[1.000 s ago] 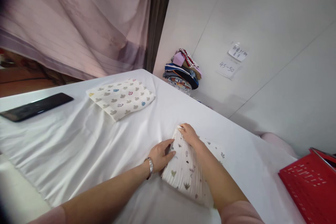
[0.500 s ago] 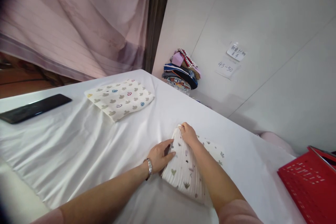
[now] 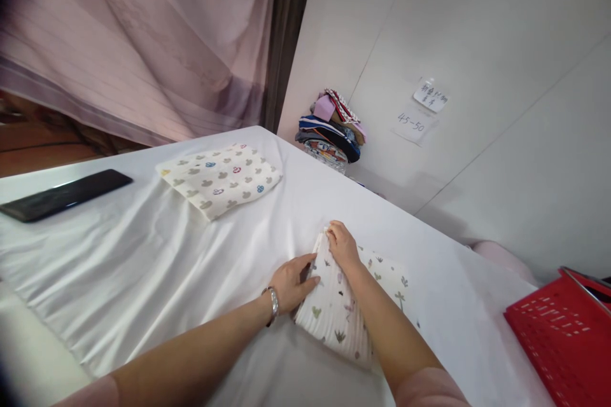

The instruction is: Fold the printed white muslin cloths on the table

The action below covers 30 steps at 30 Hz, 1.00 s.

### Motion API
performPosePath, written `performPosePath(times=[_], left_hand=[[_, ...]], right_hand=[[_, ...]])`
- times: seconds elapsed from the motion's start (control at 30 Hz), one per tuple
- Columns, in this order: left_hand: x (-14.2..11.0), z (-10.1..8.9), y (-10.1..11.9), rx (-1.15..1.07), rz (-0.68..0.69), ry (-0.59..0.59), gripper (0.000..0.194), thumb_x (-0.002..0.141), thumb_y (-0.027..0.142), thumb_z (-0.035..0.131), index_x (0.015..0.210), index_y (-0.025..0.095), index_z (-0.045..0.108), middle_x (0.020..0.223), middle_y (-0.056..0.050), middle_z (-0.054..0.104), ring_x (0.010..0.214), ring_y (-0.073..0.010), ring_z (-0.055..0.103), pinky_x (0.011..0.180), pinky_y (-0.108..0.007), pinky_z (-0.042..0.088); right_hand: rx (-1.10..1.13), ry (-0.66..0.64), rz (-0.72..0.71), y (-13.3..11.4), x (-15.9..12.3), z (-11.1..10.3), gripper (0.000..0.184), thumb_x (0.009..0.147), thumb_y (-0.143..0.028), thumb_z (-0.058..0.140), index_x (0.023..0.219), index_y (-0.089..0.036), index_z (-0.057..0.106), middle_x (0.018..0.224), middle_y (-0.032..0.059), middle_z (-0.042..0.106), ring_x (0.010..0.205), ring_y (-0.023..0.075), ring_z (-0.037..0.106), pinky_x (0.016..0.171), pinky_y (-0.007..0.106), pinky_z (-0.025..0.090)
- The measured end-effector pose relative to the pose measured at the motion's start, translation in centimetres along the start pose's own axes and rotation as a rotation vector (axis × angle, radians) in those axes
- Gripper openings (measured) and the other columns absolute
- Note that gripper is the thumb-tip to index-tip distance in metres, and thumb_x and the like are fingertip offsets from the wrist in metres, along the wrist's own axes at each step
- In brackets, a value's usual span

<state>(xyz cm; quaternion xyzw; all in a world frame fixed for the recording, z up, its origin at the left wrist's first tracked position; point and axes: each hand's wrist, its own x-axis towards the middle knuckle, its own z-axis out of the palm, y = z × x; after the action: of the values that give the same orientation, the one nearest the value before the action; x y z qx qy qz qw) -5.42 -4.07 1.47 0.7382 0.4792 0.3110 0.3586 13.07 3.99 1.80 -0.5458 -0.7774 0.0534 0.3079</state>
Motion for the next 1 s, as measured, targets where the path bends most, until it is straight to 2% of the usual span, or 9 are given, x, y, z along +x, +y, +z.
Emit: performPosePath(times=[0.17, 0.3, 0.4, 0.53, 0.67, 0.87, 1.0], left_hand=[[0.05, 0.08, -0.09, 0.005, -0.006, -0.007, 0.052, 0.074, 0.038, 0.053, 0.123, 0.021, 0.047, 0.117, -0.004, 0.057, 0.105, -0.0207, 0.052, 0.094, -0.033, 0.037], [0.06, 0.13, -0.2, -0.001, 0.004, -0.005, 0.052, 0.074, 0.038, 0.053, 0.123, 0.021, 0.047, 0.119, -0.004, 0.056, 0.107, -0.0206, 0.051, 0.095, -0.033, 0.036], [0.07, 0.16, -0.26, 0.0, 0.003, -0.001, 0.052, 0.074, 0.039, 0.053, 0.123, 0.021, 0.047, 0.12, -0.004, 0.055, 0.108, -0.021, 0.051, 0.095, -0.033, 0.036], [0.08, 0.31, -0.41, 0.002, 0.016, 0.009, 0.051, 0.076, 0.039, 0.051, 0.123, 0.02, 0.048, 0.119, -0.004, 0.056, 0.106, -0.021, 0.051, 0.094, -0.034, 0.037], [0.1, 0.43, -0.5, 0.005, 0.014, 0.011, 0.051, 0.076, 0.039, 0.051, 0.123, 0.02, 0.047, 0.118, -0.004, 0.056, 0.106, -0.0208, 0.052, 0.094, -0.033, 0.037], [0.09, 0.28, -0.26, 0.003, 0.014, 0.007, 0.05, 0.077, 0.039, 0.05, 0.123, 0.02, 0.047, 0.12, -0.005, 0.055, 0.107, -0.0208, 0.051, 0.094, -0.033, 0.037], [0.03, 0.14, -0.07, 0.006, 0.007, -0.002, 0.051, 0.076, 0.039, 0.051, 0.123, 0.019, 0.048, 0.119, -0.005, 0.056, 0.107, -0.0208, 0.051, 0.094, -0.033, 0.037]], right_hand=[[0.009, -0.012, 0.024, 0.2, -0.16, 0.09, 0.015, 0.08, -0.029, 0.043, 0.087, -0.021, 0.054, 0.106, 0.0066, 0.056, 0.099, 0.0176, 0.052, 0.088, 0.033, 0.039], [0.022, -0.036, 0.105, -0.03, -0.16, 0.11, 0.012, 0.079, -0.028, 0.043, 0.079, -0.021, 0.052, 0.103, 0.0052, 0.059, 0.094, 0.0171, 0.054, 0.085, 0.032, 0.04], [0.019, -0.005, 0.17, -0.16, 0.05, 0.15, 0.014, 0.08, -0.03, 0.04, 0.078, -0.021, 0.05, 0.099, 0.0047, 0.06, 0.088, 0.0161, 0.056, 0.081, 0.03, 0.041], [-0.023, 0.03, 0.275, -0.07, 0.42, 0.32, 0.018, 0.082, -0.034, 0.036, 0.08, -0.021, 0.048, 0.081, 0.0036, 0.062, 0.076, 0.0173, 0.057, 0.07, 0.029, 0.041], [-0.08, -0.017, 0.318, -0.11, 0.58, 0.66, 0.012, 0.08, -0.032, 0.041, 0.078, -0.023, 0.048, 0.066, -0.0004, 0.057, 0.065, 0.017, 0.054, 0.06, 0.026, 0.036], [-0.126, -0.049, 0.357, -0.2, 0.69, 0.95, 0.012, 0.081, -0.031, 0.04, 0.081, -0.023, 0.05, 0.067, 0.0004, 0.058, 0.065, 0.0173, 0.054, 0.058, 0.025, 0.034], [-0.107, -0.086, 0.325, -0.03, 0.67, 0.8, 0.017, 0.082, -0.031, 0.04, 0.092, -0.023, 0.052, 0.082, 0.0023, 0.062, 0.077, 0.0171, 0.056, 0.067, 0.026, 0.038]])
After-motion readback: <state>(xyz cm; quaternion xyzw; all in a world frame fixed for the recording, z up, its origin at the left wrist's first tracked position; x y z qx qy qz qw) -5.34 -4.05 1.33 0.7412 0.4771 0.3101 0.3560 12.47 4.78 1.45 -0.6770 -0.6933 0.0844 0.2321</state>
